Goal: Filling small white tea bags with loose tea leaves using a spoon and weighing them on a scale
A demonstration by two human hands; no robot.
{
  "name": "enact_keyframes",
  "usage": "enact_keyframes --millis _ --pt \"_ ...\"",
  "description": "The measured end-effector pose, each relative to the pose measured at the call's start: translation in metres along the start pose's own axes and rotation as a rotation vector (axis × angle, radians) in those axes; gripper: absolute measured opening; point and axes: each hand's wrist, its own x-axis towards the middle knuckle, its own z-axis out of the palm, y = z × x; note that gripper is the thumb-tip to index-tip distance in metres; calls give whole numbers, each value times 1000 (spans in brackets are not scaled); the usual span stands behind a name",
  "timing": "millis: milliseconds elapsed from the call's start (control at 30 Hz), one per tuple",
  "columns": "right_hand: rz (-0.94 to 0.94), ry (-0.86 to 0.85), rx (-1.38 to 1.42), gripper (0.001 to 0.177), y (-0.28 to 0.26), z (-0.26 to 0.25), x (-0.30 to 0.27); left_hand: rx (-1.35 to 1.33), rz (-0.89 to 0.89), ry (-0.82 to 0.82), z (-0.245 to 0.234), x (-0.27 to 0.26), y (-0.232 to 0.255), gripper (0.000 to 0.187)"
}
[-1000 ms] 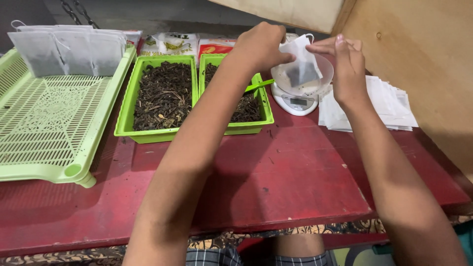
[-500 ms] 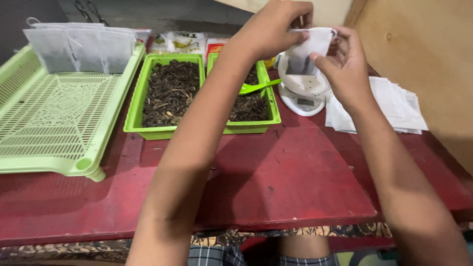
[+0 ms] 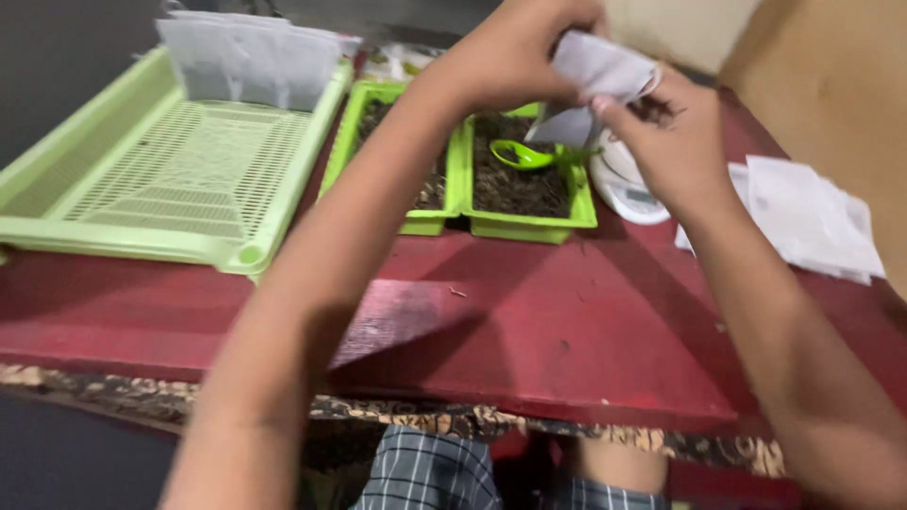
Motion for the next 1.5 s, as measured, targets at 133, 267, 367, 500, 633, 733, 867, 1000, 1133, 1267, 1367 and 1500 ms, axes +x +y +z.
enact_keyframes --millis 133,267,367,500,633,733,867,1000,1133,1267,1367,1500 --pt "-52 -227 -299 8 -42 29 23 -122 46 14 -50 -55 2 28" --pt "-247 -344 -432 11 -41 81 66 -251 -113 24 -89 -98 -3 26" --pt "-253 -298 -495 13 -53 132 90 -290 -303 4 -116 -123 -41 30" --pt "-342 -284 -488 15 -48 199 121 -122 -737 -47 -156 -145 -68 38" --pt "-181 -342 -497 6 -12 261 149 -88 -719 -16 -176 -177 -112 22" --pt "-222 -405 -405 5 0 299 158 86 -666 88 -179 -208 -134 23" --pt "-146 -489 -327 12 17 332 167 108 -875 98 -182 -228 -144 30" --pt "17 -569 -381 14 23 349 170 -178 -1309 107 -180 -228 -126 31" --pt "-52 -557 -497 15 48 354 177 -283 -1429 -65 -173 -220 -109 22" --pt "-64 -549 -492 27 40 352 177 -271 -1445 -182 -165 -210 -103 15" --pt "-84 -503 -490 23 35 346 176 -221 -1426 -174 -161 -207 -101 12" --pt "2 -527 -386 23 -12 302 170 -200 -1389 -203 -163 -200 -84 24"
